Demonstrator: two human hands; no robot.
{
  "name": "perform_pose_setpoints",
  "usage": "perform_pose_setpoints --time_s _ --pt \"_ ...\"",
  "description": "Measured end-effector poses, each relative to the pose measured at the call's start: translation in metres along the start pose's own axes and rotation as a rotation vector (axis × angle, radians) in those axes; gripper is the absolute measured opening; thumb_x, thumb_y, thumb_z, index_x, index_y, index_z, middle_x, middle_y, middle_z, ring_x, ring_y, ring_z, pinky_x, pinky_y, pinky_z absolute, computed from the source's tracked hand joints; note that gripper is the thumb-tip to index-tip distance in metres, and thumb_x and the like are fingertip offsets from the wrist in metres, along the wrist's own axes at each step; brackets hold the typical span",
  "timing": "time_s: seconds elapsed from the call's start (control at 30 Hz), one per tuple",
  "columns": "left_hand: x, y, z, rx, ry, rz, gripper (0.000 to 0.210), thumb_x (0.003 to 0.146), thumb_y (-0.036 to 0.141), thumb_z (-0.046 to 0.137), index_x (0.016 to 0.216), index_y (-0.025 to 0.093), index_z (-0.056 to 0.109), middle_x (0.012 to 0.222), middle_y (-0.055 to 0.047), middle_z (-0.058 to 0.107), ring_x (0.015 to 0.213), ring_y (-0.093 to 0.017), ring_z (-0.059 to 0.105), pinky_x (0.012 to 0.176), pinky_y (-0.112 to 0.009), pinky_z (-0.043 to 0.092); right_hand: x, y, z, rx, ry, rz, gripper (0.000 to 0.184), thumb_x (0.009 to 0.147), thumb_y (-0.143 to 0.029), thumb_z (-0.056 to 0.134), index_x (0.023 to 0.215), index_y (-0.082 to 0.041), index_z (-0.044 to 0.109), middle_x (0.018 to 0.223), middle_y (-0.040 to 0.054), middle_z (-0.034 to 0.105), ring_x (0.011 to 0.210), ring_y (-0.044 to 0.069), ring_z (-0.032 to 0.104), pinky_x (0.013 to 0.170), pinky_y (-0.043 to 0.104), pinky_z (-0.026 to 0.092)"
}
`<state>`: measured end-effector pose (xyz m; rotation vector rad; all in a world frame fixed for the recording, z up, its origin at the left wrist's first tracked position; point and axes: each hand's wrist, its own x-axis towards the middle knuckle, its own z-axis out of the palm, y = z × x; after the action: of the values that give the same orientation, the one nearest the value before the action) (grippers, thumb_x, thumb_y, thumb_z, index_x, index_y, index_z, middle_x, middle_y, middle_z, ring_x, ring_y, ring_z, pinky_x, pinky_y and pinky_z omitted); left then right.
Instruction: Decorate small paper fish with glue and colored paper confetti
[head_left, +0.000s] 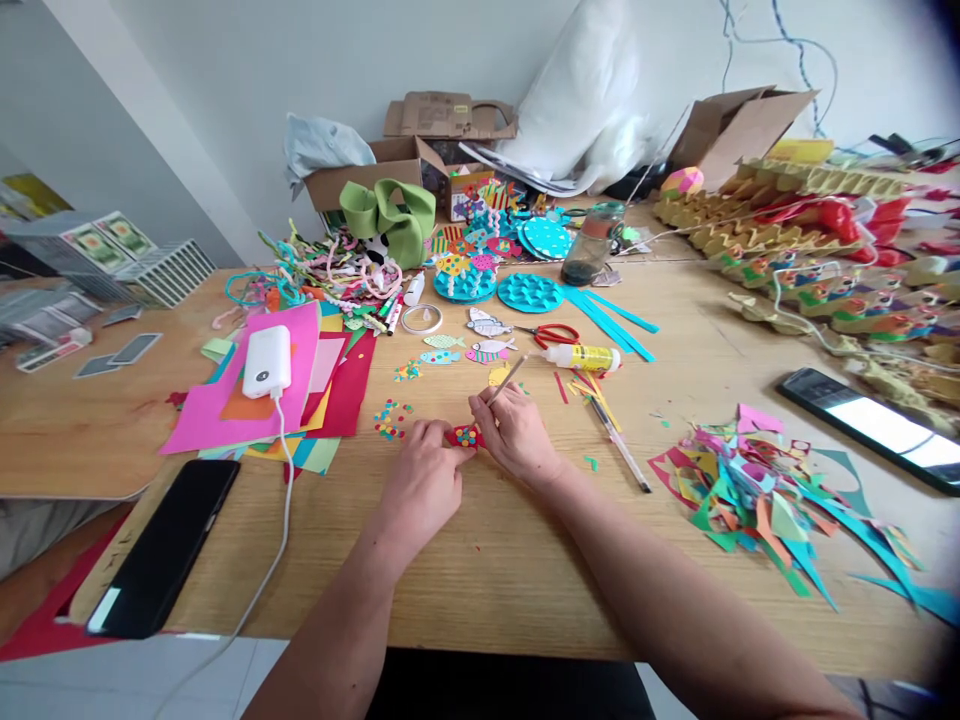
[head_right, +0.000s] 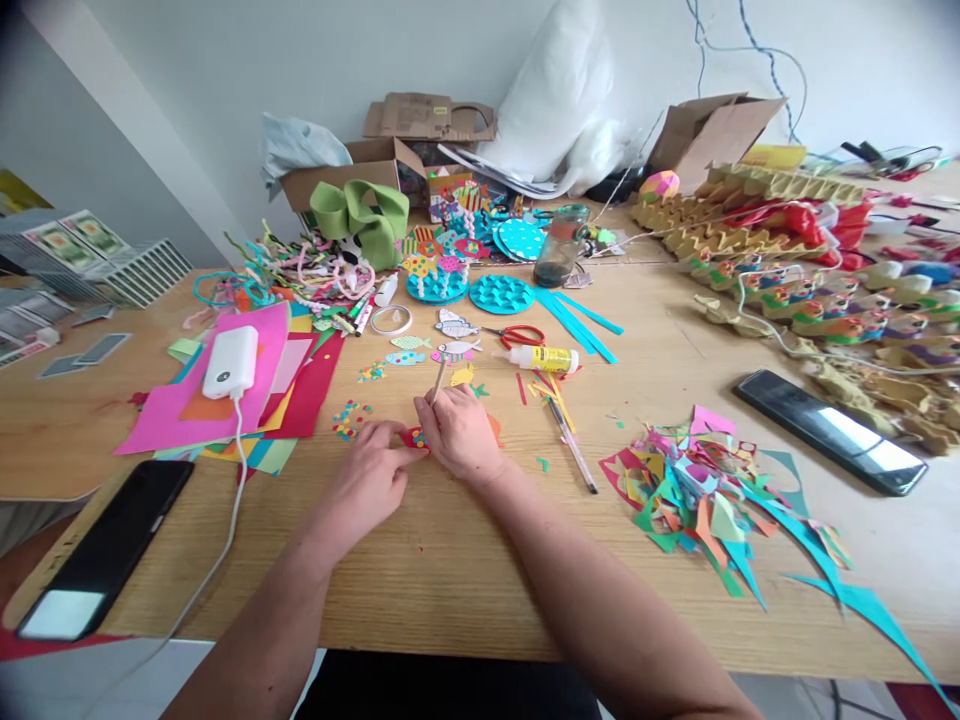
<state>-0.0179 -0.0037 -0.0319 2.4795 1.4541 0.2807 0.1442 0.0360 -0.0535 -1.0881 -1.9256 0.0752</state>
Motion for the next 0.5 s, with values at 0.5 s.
perform_pose_setpoints --time_s 0.5 --pt "-0.006 0.0109 -0.0098 0.086 -0.085 0.012 0.032 0.091 0.014 0.048 0.11 0.021 0.072 0.115 -0.013 0.059 0.115 -0.027 0.047 0.102 -0.043 0.042 -0.0015 0.003 0.0017 0.021 0.019 0.025 0.032 0.1 -0.024 0.038 0.068 -0.025 0.038 0.06 -0.0001 0.054 0.057 0.016 0.048 0.066 0.031 0.039"
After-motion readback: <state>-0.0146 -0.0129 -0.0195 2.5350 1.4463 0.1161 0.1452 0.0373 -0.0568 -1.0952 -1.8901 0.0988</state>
